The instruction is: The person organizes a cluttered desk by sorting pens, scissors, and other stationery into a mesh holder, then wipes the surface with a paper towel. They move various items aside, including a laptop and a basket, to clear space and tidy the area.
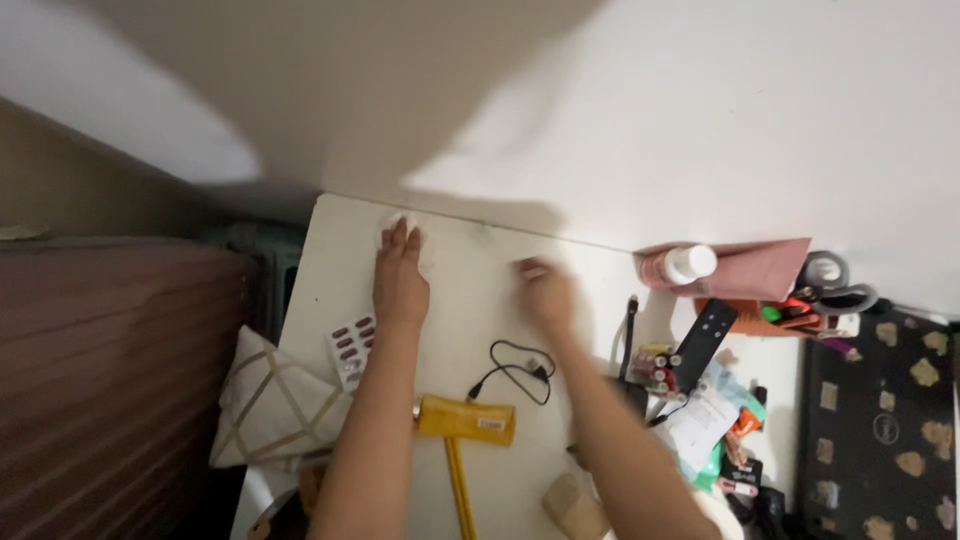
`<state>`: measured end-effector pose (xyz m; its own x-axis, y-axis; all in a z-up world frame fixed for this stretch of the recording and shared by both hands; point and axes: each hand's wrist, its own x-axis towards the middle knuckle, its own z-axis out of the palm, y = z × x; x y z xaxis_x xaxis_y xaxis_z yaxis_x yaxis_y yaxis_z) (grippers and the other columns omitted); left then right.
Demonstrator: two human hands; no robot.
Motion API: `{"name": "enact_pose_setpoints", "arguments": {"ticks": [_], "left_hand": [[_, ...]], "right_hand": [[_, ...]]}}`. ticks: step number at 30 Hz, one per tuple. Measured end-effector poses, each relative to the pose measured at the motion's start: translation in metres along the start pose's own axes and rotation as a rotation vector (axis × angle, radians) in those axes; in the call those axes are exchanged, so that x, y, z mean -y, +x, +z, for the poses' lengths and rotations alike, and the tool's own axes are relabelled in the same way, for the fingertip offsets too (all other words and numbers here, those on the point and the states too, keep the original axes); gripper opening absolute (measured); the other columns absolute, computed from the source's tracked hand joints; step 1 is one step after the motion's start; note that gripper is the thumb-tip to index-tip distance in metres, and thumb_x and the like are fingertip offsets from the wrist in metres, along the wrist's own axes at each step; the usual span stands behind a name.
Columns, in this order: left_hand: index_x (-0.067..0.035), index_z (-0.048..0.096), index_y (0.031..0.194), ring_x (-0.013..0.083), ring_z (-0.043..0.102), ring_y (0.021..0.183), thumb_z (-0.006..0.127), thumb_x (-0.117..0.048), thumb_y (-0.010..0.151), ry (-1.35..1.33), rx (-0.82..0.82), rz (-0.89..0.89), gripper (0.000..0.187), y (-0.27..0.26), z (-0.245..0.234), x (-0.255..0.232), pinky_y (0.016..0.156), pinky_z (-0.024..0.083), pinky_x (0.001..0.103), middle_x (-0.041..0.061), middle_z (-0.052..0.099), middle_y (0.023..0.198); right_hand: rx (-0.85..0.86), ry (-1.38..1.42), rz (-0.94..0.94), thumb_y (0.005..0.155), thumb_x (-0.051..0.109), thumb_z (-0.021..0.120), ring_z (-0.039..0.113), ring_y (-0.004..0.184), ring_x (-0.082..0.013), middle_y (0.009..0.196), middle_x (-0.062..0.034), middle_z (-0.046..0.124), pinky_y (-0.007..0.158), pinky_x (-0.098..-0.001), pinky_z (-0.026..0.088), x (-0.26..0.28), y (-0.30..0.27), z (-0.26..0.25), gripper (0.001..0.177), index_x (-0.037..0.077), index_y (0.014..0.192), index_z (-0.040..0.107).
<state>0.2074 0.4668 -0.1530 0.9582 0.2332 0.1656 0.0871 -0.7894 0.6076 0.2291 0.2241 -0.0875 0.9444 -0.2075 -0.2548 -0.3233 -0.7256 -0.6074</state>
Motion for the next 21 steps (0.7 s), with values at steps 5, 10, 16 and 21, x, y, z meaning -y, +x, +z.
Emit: {"name": "enact_pose_setpoints", "arguments": {"ticks": [5, 10, 16, 21], "left_hand": [[0.0, 0.06, 0.138, 0.0387, 0.039, 0.146, 0.049, 0.011, 0.085, 0.009, -0.044, 0.002, 0.056, 0.003, -0.007, -0.008, 0.12, 0.032, 0.046, 0.015, 0.044, 0.158], [0.0, 0.059, 0.141, 0.0399, 0.039, 0.148, 0.049, 0.012, 0.088, -0.046, -0.058, 0.077, 0.055, -0.008, 0.004, 0.004, 0.122, 0.033, 0.044, 0.016, 0.044, 0.16], [0.0, 0.058, 0.139, 0.0401, 0.038, 0.147, 0.051, 0.011, 0.084, 0.0, -0.088, 0.054, 0.057, -0.004, 0.014, 0.005, 0.12, 0.031, 0.048, 0.016, 0.043, 0.16], [0.001, 0.052, 0.145, 0.0405, 0.033, 0.148, 0.05, 0.012, 0.081, -0.012, 0.057, -0.045, 0.065, -0.04, 0.001, -0.019, 0.121, 0.029, 0.046, 0.017, 0.038, 0.161]], "right_hand": [[-0.149, -0.24, -0.096, 0.091, 0.028, 0.071, 0.074, 0.079, -0.0304, 0.086, -0.0112, 0.077, 0.073, -0.0448, 0.058, -0.017, 0.025, -0.025, 0.017, 0.025, 0.104, 0.082], [-0.076, -0.438, -0.105, 0.092, 0.032, 0.073, 0.072, 0.082, -0.0307, 0.092, -0.0101, 0.076, 0.074, -0.045, 0.057, -0.033, 0.04, -0.029, 0.014, 0.032, 0.102, 0.082], [0.01, -0.385, -0.078, 0.086, 0.027, 0.073, 0.074, 0.091, -0.0266, 0.1, -0.005, 0.079, 0.078, -0.0426, 0.058, -0.019, 0.051, -0.039, 0.019, 0.03, 0.103, 0.081], [0.125, -0.319, -0.269, 0.091, 0.031, 0.071, 0.073, 0.091, -0.028, 0.099, -0.0052, 0.078, 0.079, -0.0425, 0.057, 0.029, 0.037, 0.032, 0.017, 0.024, 0.104, 0.079]]}}
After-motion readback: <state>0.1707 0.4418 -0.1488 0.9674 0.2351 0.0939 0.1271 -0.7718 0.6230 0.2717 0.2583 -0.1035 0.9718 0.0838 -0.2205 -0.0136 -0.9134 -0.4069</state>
